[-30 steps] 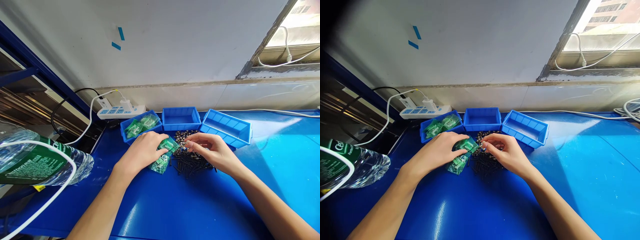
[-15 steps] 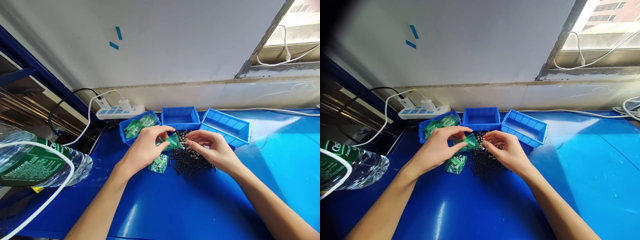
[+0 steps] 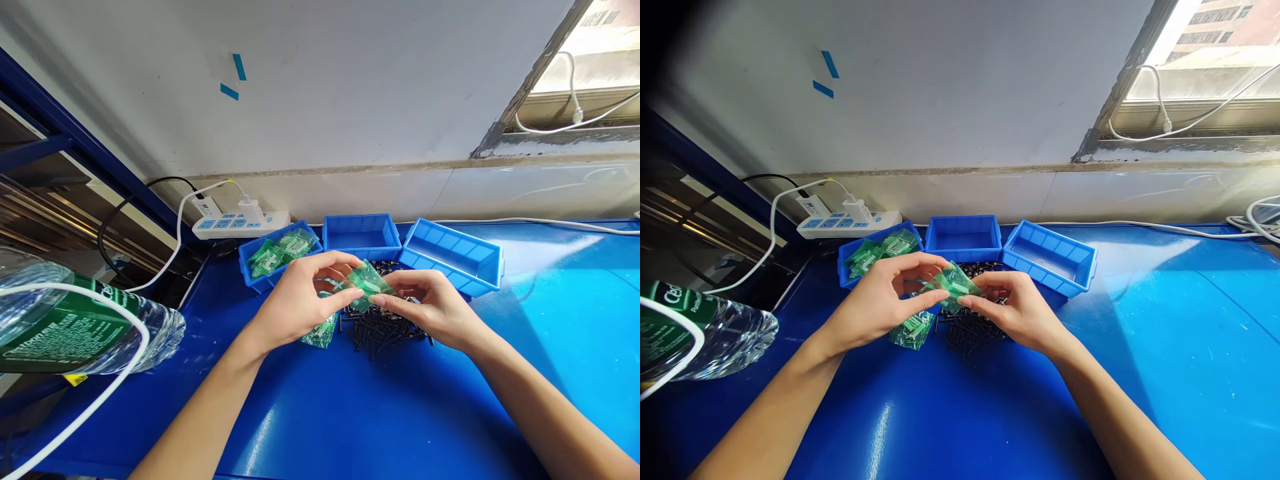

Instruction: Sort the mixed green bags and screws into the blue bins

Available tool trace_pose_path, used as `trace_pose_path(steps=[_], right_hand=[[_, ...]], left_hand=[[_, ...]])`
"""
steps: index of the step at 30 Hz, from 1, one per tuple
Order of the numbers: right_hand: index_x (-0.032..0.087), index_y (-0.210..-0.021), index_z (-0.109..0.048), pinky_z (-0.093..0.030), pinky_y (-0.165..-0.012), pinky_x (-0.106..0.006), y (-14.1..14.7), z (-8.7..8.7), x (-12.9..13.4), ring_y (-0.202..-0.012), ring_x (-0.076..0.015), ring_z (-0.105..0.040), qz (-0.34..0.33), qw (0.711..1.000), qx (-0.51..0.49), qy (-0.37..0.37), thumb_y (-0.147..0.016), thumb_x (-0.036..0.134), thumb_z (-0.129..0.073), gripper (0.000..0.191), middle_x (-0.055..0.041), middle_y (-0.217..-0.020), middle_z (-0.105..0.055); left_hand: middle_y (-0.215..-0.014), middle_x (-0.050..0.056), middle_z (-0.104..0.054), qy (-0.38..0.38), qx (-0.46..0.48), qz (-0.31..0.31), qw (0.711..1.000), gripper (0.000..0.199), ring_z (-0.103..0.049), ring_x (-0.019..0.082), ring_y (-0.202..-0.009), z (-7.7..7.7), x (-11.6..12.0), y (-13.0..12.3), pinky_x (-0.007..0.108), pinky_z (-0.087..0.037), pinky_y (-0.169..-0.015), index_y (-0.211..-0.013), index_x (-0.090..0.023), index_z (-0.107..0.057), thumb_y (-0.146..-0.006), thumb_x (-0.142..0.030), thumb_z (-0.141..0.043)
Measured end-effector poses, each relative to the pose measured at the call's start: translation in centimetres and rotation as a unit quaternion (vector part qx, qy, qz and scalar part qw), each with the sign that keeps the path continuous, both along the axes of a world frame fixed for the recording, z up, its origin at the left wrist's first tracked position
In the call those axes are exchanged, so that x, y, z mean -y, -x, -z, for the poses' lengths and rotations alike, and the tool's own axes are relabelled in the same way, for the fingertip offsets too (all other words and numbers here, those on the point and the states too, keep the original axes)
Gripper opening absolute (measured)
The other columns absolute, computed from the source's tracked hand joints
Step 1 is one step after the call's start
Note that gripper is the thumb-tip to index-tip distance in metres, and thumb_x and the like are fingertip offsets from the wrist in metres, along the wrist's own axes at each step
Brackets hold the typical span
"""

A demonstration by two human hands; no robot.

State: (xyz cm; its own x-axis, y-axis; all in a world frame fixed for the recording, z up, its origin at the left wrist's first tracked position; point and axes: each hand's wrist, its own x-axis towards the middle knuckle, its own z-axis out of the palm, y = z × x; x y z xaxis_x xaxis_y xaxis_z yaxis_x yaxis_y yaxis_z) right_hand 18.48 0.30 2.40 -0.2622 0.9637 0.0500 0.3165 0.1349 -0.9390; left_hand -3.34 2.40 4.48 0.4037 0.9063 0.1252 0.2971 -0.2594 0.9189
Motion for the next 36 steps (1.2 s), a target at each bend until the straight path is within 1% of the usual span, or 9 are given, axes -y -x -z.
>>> trace_pose_path(steps=[6,9,12,14,17,21,25,31,36], right_hand=[[0.018,-0.083,-0.083,-0.049,-0.060,-0.031,0.1,-0.2,0.0,-0.066,-0.0177,-0.060,0.010,1.000,0.020,-0.012,-0.078,0.062,-0.080,0.045,-0.0051,-0.077,-0.076],[0.019,-0.083,-0.081,-0.053,-0.061,-0.032,0.2,-0.2,-0.1,-0.067,-0.0195,-0.064,0.037,0.999,0.015,-0.016,-0.075,0.066,-0.080,0.048,-0.0064,-0.081,-0.078],[0.021,-0.079,-0.079,-0.056,-0.063,-0.033,0.2,-0.4,-0.1,-0.071,-0.0227,-0.070,0.061,0.998,0.008,-0.017,-0.073,0.067,-0.081,0.047,-0.0073,-0.082,-0.079],[0.022,-0.077,-0.078,-0.057,-0.064,-0.034,0.3,-0.5,-0.1,-0.071,-0.0235,-0.071,0.065,0.998,0.002,-0.012,-0.072,0.066,-0.082,0.045,-0.0070,-0.080,-0.079],[0.022,-0.078,-0.078,-0.057,-0.065,-0.034,0.3,-0.5,0.0,-0.072,-0.0238,-0.071,0.063,0.998,-0.004,-0.008,-0.072,0.065,-0.083,0.044,-0.0068,-0.079,-0.078],[0.020,-0.080,-0.079,-0.056,-0.066,-0.034,0.4,-0.4,0.1,-0.073,-0.0236,-0.071,0.060,0.998,-0.002,-0.006,-0.075,0.068,-0.078,0.048,-0.0080,-0.081,-0.078],[0.020,-0.082,-0.078,-0.058,-0.068,-0.035,0.4,-0.3,0.1,-0.074,-0.0233,-0.071,0.053,0.999,-0.004,-0.001,-0.077,0.069,-0.076,0.049,-0.0083,-0.083,-0.079],[0.019,-0.080,-0.078,-0.058,-0.068,-0.034,0.5,-0.5,0.1,-0.074,-0.0225,-0.071,0.051,0.999,-0.006,-0.001,-0.078,0.068,-0.075,0.049,-0.0076,-0.081,-0.077],[0.019,-0.080,-0.077,-0.058,-0.069,-0.033,0.4,-0.3,0.1,-0.074,-0.0218,-0.071,0.045,0.999,-0.008,0.005,-0.078,0.069,-0.074,0.051,-0.0072,-0.081,-0.077]], left_hand=[[-0.094,0.002,-0.082,-0.037,-0.007,0.007,0.999,0.013,-0.077,0.019,-0.088,0.0,0.2,-0.3,0.029,-0.064,-0.081,-0.097,-0.021,-0.076,-0.084,-0.019,-0.076],[-0.092,0.002,-0.081,-0.150,-0.029,-0.050,0.987,0.009,-0.076,0.018,-0.083,0.0,0.0,0.0,0.029,-0.062,-0.079,-0.094,-0.021,-0.077,-0.086,-0.019,-0.073],[-0.094,0.003,-0.079,-0.308,-0.111,-0.153,0.932,0.011,-0.073,0.019,-0.085,-0.1,-0.5,1.1,0.030,-0.059,-0.082,-0.093,-0.021,-0.077,-0.091,-0.018,-0.067],[-0.097,0.005,-0.078,-0.347,-0.197,-0.212,0.892,0.018,-0.073,0.021,-0.090,-0.2,-0.9,2.0,0.033,-0.058,-0.084,-0.091,-0.021,-0.076,-0.091,-0.011,-0.060],[-0.091,0.006,-0.074,-0.280,-0.333,-0.250,0.865,0.021,-0.071,0.025,-0.086,-0.3,-1.6,3.2,0.034,-0.054,-0.072,-0.088,-0.021,-0.071,-0.083,-0.005,-0.059],[-0.087,0.004,-0.070,-0.189,-0.383,-0.221,0.877,0.016,-0.068,0.023,-0.076,-0.3,-2.0,4.0,0.032,-0.049,-0.064,-0.087,-0.021,-0.066,-0.082,-0.007,-0.061],[-0.088,0.005,-0.071,-0.182,-0.393,-0.207,0.877,0.004,-0.069,0.025,-0.076,-0.2,-1.9,4.2,0.033,-0.048,-0.061,-0.087,-0.022,-0.067,-0.091,-0.023,-0.065],[-0.088,0.007,-0.074,-0.197,-0.433,-0.233,0.848,0.012,-0.072,0.026,-0.076,-0.2,-1.8,4.6,0.031,-0.046,-0.057,-0.089,-0.023,-0.070,-0.091,-0.017,-0.059],[-0.086,0.006,-0.073,-0.150,-0.482,-0.252,0.826,0.011,-0.071,0.026,-0.073,-0.6,-1.6,4.6,0.031,-0.042,-0.054,-0.088,-0.022,-0.069,-0.094,-0.022,-0.060]])
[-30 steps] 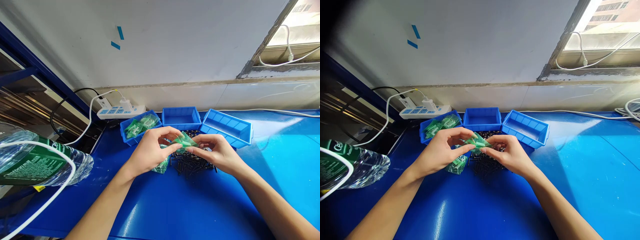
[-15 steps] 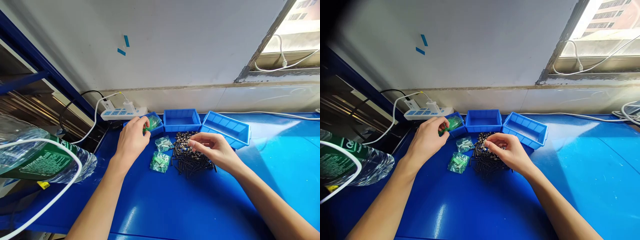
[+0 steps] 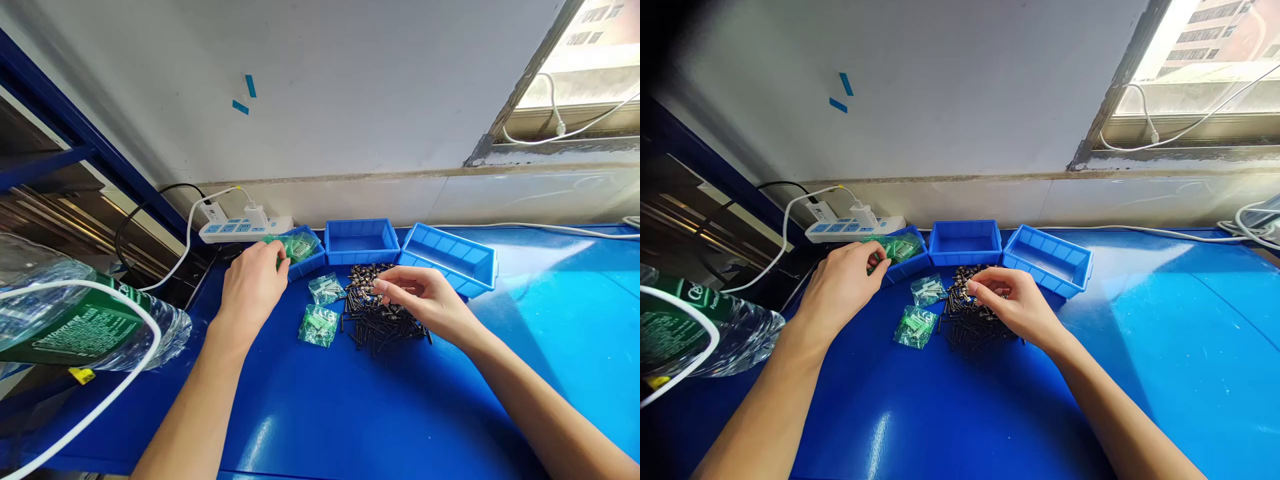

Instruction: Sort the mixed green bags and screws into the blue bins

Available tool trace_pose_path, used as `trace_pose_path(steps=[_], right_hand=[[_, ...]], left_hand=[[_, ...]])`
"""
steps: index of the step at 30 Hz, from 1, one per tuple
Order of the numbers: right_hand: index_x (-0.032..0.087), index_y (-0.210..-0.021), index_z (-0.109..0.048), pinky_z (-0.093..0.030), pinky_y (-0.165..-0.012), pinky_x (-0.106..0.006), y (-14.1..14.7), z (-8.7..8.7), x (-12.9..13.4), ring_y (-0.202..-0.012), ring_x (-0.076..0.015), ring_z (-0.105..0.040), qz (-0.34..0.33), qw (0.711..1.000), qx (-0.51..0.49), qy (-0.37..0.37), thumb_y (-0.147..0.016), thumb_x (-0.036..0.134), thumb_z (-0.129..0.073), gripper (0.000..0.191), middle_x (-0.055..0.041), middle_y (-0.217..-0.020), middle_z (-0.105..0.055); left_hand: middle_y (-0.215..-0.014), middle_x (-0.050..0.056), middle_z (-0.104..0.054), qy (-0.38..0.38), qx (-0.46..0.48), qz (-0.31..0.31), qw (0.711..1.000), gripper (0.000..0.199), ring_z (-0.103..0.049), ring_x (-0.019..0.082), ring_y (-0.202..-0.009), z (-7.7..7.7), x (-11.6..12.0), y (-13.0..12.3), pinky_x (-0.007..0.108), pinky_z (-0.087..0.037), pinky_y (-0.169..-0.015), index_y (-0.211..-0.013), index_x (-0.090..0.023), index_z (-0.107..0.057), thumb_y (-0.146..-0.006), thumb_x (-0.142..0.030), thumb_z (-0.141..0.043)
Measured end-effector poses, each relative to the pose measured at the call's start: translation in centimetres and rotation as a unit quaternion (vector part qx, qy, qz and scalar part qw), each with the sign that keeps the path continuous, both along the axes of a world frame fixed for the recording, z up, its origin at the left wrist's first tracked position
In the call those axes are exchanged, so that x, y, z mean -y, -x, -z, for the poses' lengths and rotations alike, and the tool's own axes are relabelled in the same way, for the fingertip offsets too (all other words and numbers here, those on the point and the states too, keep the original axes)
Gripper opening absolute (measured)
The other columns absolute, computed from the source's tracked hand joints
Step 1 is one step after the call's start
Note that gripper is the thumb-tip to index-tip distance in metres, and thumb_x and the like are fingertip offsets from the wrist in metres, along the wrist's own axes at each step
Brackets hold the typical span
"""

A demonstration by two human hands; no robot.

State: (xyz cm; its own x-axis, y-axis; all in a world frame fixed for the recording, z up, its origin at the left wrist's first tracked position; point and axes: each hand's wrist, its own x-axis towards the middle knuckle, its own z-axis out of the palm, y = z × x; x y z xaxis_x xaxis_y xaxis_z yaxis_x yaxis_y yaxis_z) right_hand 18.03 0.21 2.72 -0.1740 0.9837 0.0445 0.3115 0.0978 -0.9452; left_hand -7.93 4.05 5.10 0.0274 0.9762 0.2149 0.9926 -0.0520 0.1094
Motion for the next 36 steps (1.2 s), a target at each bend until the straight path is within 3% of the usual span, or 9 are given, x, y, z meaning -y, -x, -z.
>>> trace_pose_path(steps=[2,4,8,12,16,21,29,33,36], right_hand=[[0.018,-0.080,-0.078,-0.058,-0.068,-0.033,0.0,0.1,0.0,-0.073,-0.0217,-0.071,-0.002,1.000,0.000,0.001,-0.078,0.069,-0.074,0.051,-0.0072,-0.081,-0.077],[0.019,-0.081,-0.078,-0.057,-0.068,-0.033,-0.1,0.1,0.0,-0.073,-0.0216,-0.070,-0.003,1.000,0.002,-0.001,-0.079,0.068,-0.074,0.050,-0.0072,-0.081,-0.077],[0.019,-0.081,-0.078,-0.056,-0.068,-0.032,-0.1,0.1,0.0,-0.074,-0.0217,-0.069,-0.003,1.000,0.005,-0.003,-0.080,0.066,-0.075,0.048,-0.0070,-0.082,-0.076],[0.019,-0.080,-0.078,-0.054,-0.066,-0.031,-0.1,0.2,-0.1,-0.073,-0.0211,-0.067,-0.002,1.000,0.010,-0.004,-0.079,0.065,-0.076,0.046,-0.0065,-0.081,-0.076],[0.019,-0.080,-0.078,-0.053,-0.066,-0.031,-0.1,0.2,-0.1,-0.073,-0.0210,-0.067,-0.003,1.000,0.011,-0.004,-0.079,0.063,-0.077,0.044,-0.0061,-0.081,-0.076],[0.019,-0.080,-0.078,-0.052,-0.065,-0.030,-0.2,0.3,-0.2,-0.072,-0.0207,-0.067,-0.007,1.000,0.021,-0.008,-0.084,0.061,-0.072,0.042,-0.0058,-0.079,-0.075],[0.020,-0.081,-0.078,-0.053,-0.064,-0.031,-0.3,0.3,-0.3,-0.071,-0.0210,-0.068,-0.003,0.999,0.032,-0.012,-0.086,0.059,-0.069,0.040,-0.0061,-0.080,-0.076],[0.020,-0.081,-0.078,-0.054,-0.066,-0.032,-0.3,0.5,-0.3,-0.072,-0.0209,-0.068,0.001,0.999,0.035,-0.031,-0.088,0.056,-0.068,0.038,-0.0066,-0.083,-0.078],[0.020,-0.087,-0.078,-0.054,-0.064,-0.032,-0.3,0.8,-0.2,-0.072,-0.0204,-0.068,0.014,0.998,0.043,-0.055,-0.088,0.052,-0.068,0.033,-0.0068,-0.084,-0.078]], left_hand=[[-0.088,0.007,-0.073,0.007,0.003,-0.007,1.000,0.009,-0.070,0.026,-0.075,0.0,-0.1,-0.2,0.033,-0.045,-0.056,-0.091,-0.021,-0.070,-0.095,-0.024,-0.062],[-0.091,0.007,-0.072,-0.004,0.022,0.028,0.999,0.009,-0.070,0.026,-0.080,0.1,-0.3,-0.5,0.034,-0.049,-0.062,-0.093,-0.020,-0.070,-0.095,-0.026,-0.065],[-0.096,0.007,-0.074,-0.014,0.056,0.196,0.979,0.008,-0.070,0.026,-0.096,0.6,-0.3,-1.1,0.035,-0.056,-0.080,-0.095,-0.018,-0.073,-0.096,-0.020,-0.065],[-0.115,0.008,-0.076,0.078,0.077,0.298,0.948,0.020,-0.072,0.027,-0.107,1.2,0.3,-1.7,0.039,-0.059,-0.093,-0.110,-0.020,-0.076,-0.093,-0.029,-0.074],[-0.127,0.009,-0.075,0.135,0.067,0.304,0.941,0.040,-0.069,0.031,-0.120,2.0,0.3,-1.9,0.042,-0.057,-0.104,-0.124,-0.020,-0.074,-0.086,-0.028,-0.082],[-0.123,0.009,-0.077,0.132,0.085,0.293,0.943,0.034,-0.072,0.029,-0.116,2.7,-0.2,-1.8,0.040,-0.058,-0.102,-0.120,-0.019,-0.076,-0.087,-0.023,-0.080],[-0.115,0.009,-0.081,0.097,0.042,0.248,0.963,0.042,-0.078,0.030,-0.102,2.2,0.5,-3.0,0.041,-0.063,-0.090,-0.127,-0.018,-0.073,-0.089,-0.009,-0.059],[-0.097,0.008,-0.082,0.058,0.010,0.230,0.972,0.040,-0.080,0.030,-0.089,2.4,0.6,-3.4,0.040,-0.065,-0.077,-0.118,-0.019,-0.076,-0.087,-0.004,-0.055],[-0.101,0.008,-0.082,-0.015,0.085,0.261,0.961,0.039,-0.080,0.028,-0.092,2.6,0.6,-3.6,0.041,-0.066,-0.082,-0.117,-0.018,-0.077,-0.089,-0.003,-0.054]])
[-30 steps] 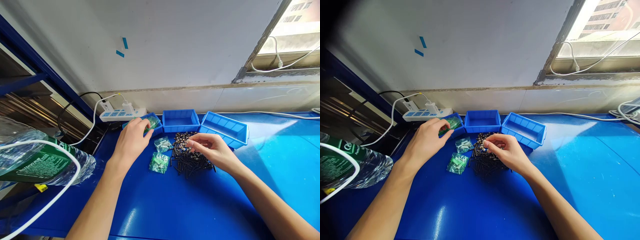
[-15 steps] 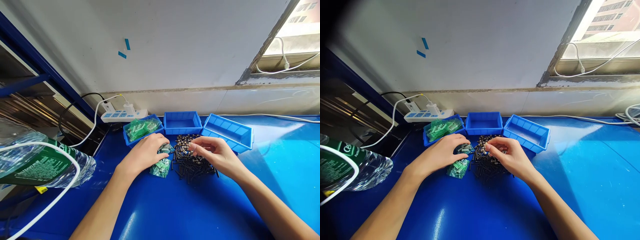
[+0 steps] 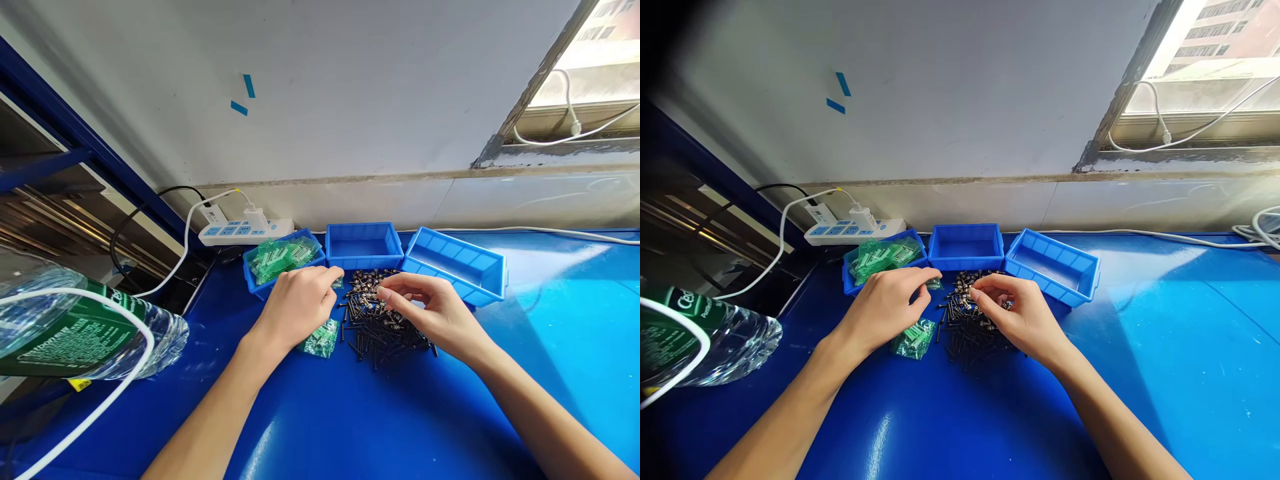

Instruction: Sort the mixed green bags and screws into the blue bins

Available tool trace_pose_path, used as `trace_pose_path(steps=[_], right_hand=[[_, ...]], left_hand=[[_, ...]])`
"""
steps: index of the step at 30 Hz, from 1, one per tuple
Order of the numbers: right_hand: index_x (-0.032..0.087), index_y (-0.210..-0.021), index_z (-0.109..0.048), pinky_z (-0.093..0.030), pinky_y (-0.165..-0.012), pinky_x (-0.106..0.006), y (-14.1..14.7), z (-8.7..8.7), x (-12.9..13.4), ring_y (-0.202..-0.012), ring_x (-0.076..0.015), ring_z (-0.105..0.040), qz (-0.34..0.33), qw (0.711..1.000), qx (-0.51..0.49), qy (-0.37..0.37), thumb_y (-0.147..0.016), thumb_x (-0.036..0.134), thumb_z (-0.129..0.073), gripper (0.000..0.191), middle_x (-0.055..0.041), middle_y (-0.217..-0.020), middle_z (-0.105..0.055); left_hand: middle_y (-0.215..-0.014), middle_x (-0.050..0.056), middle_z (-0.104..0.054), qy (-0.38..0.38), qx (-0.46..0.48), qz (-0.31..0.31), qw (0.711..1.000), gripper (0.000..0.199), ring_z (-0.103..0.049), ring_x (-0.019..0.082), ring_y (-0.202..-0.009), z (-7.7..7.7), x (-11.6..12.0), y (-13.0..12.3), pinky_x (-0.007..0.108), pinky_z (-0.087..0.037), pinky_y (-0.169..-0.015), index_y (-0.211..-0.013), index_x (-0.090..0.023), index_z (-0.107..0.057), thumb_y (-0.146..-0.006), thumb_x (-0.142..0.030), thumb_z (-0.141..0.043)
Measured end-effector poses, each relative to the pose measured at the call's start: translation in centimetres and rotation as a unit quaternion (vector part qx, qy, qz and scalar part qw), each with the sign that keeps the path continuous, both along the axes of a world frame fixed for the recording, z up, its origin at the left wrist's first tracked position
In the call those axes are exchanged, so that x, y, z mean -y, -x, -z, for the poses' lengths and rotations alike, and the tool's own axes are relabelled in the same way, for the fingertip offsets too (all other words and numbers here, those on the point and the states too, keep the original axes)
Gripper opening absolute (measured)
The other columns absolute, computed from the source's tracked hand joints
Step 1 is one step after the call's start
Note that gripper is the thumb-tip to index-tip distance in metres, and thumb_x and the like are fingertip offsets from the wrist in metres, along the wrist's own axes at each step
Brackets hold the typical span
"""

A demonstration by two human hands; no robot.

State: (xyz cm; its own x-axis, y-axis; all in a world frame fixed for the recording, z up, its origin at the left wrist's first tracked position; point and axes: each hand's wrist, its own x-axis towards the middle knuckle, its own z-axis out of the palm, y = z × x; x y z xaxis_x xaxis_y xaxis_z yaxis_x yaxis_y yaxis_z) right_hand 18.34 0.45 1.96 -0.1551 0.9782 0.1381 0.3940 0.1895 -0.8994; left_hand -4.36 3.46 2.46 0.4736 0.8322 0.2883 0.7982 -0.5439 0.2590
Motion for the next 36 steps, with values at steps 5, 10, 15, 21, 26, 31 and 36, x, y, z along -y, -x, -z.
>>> trace_pose_path(steps=[5,10,15,21,26,31,36], right_hand=[[0.020,-0.109,-0.076,-0.056,-0.063,-0.032,0.0,0.1,0.0,-0.070,-0.0188,-0.068,0.002,0.999,-0.034,0.012,-0.080,0.049,-0.080,0.041,-0.0077,-0.095,-0.079],[0.019,-0.081,-0.077,-0.053,-0.061,-0.031,-0.1,-0.4,0.0,-0.066,-0.0183,-0.065,-0.028,0.996,-0.069,0.059,-0.072,0.055,-0.086,0.039,-0.0047,-0.077,-0.075],[0.019,-0.075,-0.077,-0.055,-0.065,-0.034,-0.1,-0.7,-0.1,-0.069,-0.0212,-0.068,-0.022,0.995,-0.066,0.067,-0.067,0.062,-0.087,0.045,-0.0059,-0.076,-0.077],[0.020,-0.081,-0.080,-0.057,-0.068,-0.036,0.1,-0.6,-0.1,-0.074,-0.0246,-0.073,0.019,0.997,-0.049,0.049,-0.070,0.065,-0.084,0.047,-0.0084,-0.082,-0.080],[0.021,-0.079,-0.078,-0.058,-0.069,-0.035,0.1,-0.7,0.0,-0.074,-0.0243,-0.073,0.015,0.997,-0.043,0.059,-0.072,0.067,-0.081,0.048,-0.0078,-0.081,-0.079],[0.020,-0.081,-0.077,-0.058,-0.069,-0.034,0.1,-0.7,0.0,-0.075,-0.0241,-0.073,0.005,0.997,-0.035,0.072,-0.075,0.072,-0.075,0.053,-0.0081,-0.081,-0.079],[0.020,-0.081,-0.078,-0.057,-0.068,-0.034,0.2,-0.7,0.1,-0.075,-0.0237,-0.071,-0.005,0.998,-0.023,0.063,-0.076,0.069,-0.076,0.049,-0.0080,-0.084,-0.079]], left_hand=[[-0.109,0.005,-0.079,0.056,0.261,0.099,0.959,0.029,-0.077,0.018,-0.096,-0.3,0.4,-0.8,0.028,-0.066,-0.087,-0.114,-0.020,-0.078,-0.091,-0.010,-0.062],[-0.092,0.003,-0.080,0.196,0.390,0.046,0.899,0.022,-0.077,0.018,-0.086,-0.9,0.8,-1.4,0.026,-0.067,-0.077,-0.106,-0.020,-0.080,-0.085,-0.019,-0.075],[-0.102,0.004,-0.082,0.236,0.362,0.068,0.899,0.022,-0.078,0.020,-0.094,-1.4,1.1,-1.3,0.032,-0.067,-0.087,-0.104,-0.020,-0.079,-0.083,-0.018,-0.077],[-0.096,0.004,-0.079,-0.115,0.210,0.000,0.971,0.020,-0.074,0.018,-0.090,-1.5,0.5,-0.1,0.032,-0.062,-0.089,-0.097,-0.020,-0.080,-0.095,-0.013,-0.061],[-0.093,0.007,-0.074,-0.180,0.057,-0.147,0.971,0.034,-0.072,0.025,-0.096,-1.3,-0.8,2.1,0.036,-0.060,-0.084,-0.093,-0.018,-0.078,-0.089,-0.001,-0.050],[-0.097,0.009,-0.075,-0.065,-0.027,-0.218,0.973,0.023,-0.073,0.029,-0.090,-1.6,-1.1,3.2,0.037,-0.057,-0.070,-0.094,-0.019,-0.077,-0.089,-0.009,-0.057],[-0.086,0.007,-0.075,-0.034,-0.040,-0.216,0.975,0.020,-0.071,0.026,-0.076,-1.8,-0.8,2.7,0.033,-0.049,-0.057,-0.085,-0.022,-0.071,-0.098,-0.030,-0.058]])
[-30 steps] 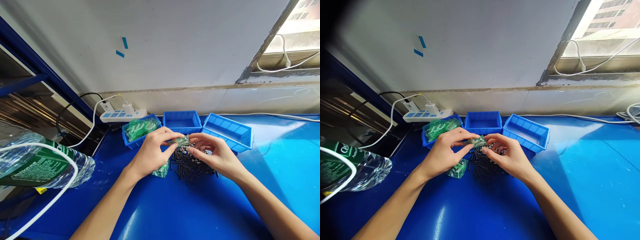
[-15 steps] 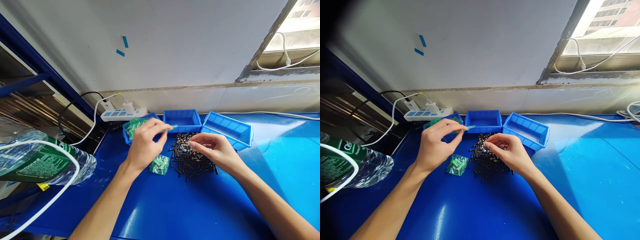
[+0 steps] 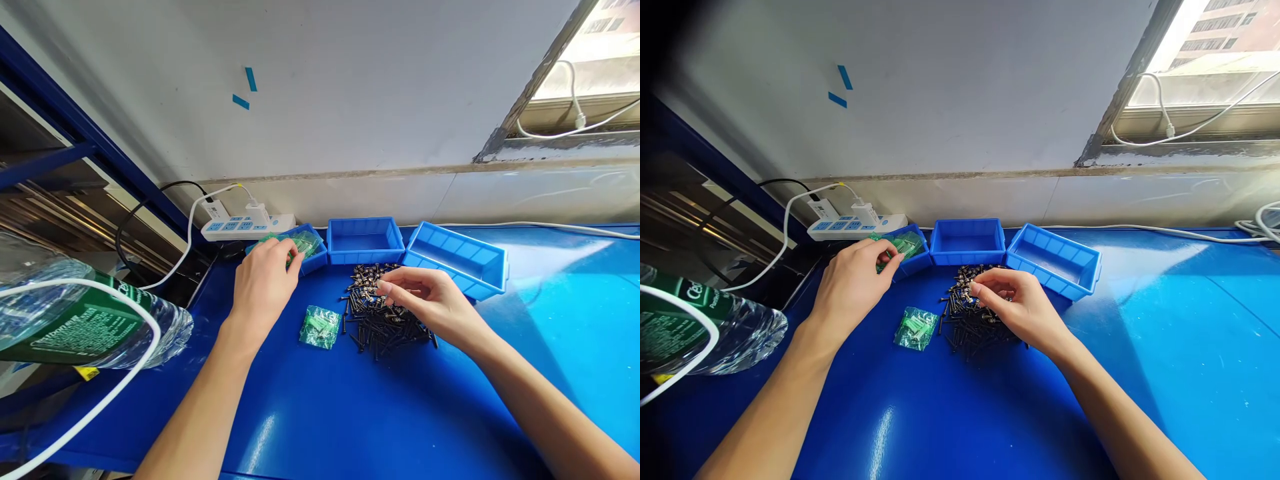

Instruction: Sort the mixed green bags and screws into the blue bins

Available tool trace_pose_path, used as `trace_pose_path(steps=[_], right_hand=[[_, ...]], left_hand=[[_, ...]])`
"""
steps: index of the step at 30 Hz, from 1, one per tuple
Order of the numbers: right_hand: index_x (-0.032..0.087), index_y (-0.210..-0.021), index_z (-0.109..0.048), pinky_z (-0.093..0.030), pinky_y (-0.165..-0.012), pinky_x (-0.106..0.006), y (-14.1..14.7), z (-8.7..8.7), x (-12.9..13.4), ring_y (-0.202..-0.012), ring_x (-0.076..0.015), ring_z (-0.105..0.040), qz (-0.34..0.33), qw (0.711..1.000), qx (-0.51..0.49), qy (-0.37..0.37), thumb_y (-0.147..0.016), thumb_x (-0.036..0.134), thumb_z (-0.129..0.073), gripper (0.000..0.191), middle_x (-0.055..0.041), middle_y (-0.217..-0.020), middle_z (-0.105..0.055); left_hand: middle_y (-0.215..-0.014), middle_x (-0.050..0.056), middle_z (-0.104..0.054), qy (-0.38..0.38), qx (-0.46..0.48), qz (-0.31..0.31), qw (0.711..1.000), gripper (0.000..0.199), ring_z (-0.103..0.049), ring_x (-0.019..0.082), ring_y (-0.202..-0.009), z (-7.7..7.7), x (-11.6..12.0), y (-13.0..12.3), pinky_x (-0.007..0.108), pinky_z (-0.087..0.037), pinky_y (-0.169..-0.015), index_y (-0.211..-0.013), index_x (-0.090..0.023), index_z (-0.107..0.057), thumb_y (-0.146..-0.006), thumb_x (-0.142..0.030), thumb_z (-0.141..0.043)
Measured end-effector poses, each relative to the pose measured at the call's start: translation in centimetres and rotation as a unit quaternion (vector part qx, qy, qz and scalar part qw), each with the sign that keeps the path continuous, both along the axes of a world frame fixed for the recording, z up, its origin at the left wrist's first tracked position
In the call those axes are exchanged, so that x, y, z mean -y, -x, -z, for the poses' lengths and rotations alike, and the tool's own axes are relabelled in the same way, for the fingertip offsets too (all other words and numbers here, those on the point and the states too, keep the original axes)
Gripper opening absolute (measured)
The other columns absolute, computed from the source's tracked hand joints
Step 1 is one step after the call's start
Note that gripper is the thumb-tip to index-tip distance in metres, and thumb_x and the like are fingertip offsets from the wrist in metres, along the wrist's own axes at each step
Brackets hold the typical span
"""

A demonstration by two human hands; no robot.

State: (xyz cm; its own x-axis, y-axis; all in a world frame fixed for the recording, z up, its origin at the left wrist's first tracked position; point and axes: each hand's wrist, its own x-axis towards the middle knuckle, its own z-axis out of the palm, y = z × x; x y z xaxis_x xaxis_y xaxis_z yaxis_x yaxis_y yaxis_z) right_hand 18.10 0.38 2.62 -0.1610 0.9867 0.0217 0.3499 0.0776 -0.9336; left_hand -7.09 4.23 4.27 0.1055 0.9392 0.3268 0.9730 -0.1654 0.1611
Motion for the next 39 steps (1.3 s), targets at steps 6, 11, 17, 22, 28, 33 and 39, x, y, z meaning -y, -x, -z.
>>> trace_pose_path(steps=[6,11,17,22,28,33,39], right_hand=[[0.020,-0.080,-0.078,-0.056,-0.067,-0.034,0.0,0.0,0.0,-0.074,-0.0235,-0.070,-0.004,1.000,-0.011,0.001,-0.076,0.067,-0.077,0.046,-0.0073,-0.083,-0.078],[0.020,-0.081,-0.078,-0.056,-0.069,-0.034,0.0,0.0,0.0,-0.075,-0.0235,-0.070,-0.003,1.000,-0.009,0.011,-0.076,0.066,-0.077,0.047,-0.0079,-0.085,-0.078],[0.020,-0.082,-0.078,-0.057,-0.071,-0.035,0.0,0.0,0.0,-0.078,-0.0242,-0.072,-0.009,1.000,-0.012,0.007,-0.079,0.068,-0.074,0.049,-0.0083,-0.087,-0.079],[0.020,-0.083,-0.079,-0.059,-0.072,-0.036,0.0,-0.1,0.0,-0.078,-0.0247,-0.073,-0.012,1.000,-0.009,0.008,-0.080,0.069,-0.072,0.050,-0.0083,-0.087,-0.079],[0.020,-0.081,-0.078,-0.058,-0.071,-0.035,0.0,0.0,0.0,-0.077,-0.0243,-0.072,-0.010,1.000,-0.009,0.004,-0.079,0.069,-0.073,0.050,-0.0082,-0.086,-0.079],[0.020,-0.081,-0.078,-0.056,-0.067,-0.033,0.0,0.0,0.1,-0.075,-0.0230,-0.071,-0.008,1.000,-0.022,0.008,-0.078,0.066,-0.076,0.046,-0.0068,-0.083,-0.077],[0.020,-0.080,-0.077,-0.056,-0.068,-0.034,0.0,-0.1,0.0,-0.076,-0.0242,-0.071,-0.014,1.000,-0.015,0.011,-0.080,0.068,-0.073,0.048,-0.0077,-0.084,-0.078]], left_hand=[[-0.080,0.009,-0.072,-0.009,-0.043,-0.019,0.999,0.024,-0.069,0.030,-0.079,0.3,0.2,0.0,0.035,-0.049,-0.058,-0.079,-0.023,-0.063,-0.098,-0.036,-0.057],[-0.080,0.013,-0.070,0.012,-0.055,-0.047,0.997,0.031,-0.069,0.036,-0.084,0.3,0.0,0.0,0.042,-0.053,-0.066,-0.082,-0.022,-0.060,-0.102,-0.043,-0.050],[-0.075,0.009,-0.066,0.045,-0.020,-0.023,0.999,0.028,-0.069,0.031,-0.079,0.0,-0.2,-0.1,0.037,-0.050,-0.061,-0.076,-0.024,-0.052,-0.100,-0.039,-0.055],[-0.071,0.004,-0.063,0.022,0.013,0.006,1.000,0.029,-0.066,0.025,-0.072,0.1,-0.3,-0.1,0.033,-0.048,-0.059,-0.072,-0.024,-0.050,-0.095,-0.036,-0.063],[-0.084,0.003,-0.066,0.046,0.044,0.190,0.980,0.017,-0.063,0.021,-0.080,-0.1,0.3,-0.7,0.033,-0.049,-0.071,-0.082,-0.021,-0.062,-0.098,-0.029,-0.061],[-0.091,-0.001,-0.067,0.238,0.061,0.279,0.928,0.040,-0.063,0.020,-0.083,0.0,0.7,-0.4,0.028,-0.048,-0.066,-0.095,-0.025,-0.066,-0.071,-0.047,-0.089],[-0.093,-0.001,-0.065,0.297,0.058,0.248,0.920,0.039,-0.061,0.020,-0.085,0.7,0.4,-0.1,0.027,-0.045,-0.064,-0.091,-0.024,-0.066,-0.068,-0.043,-0.090]])
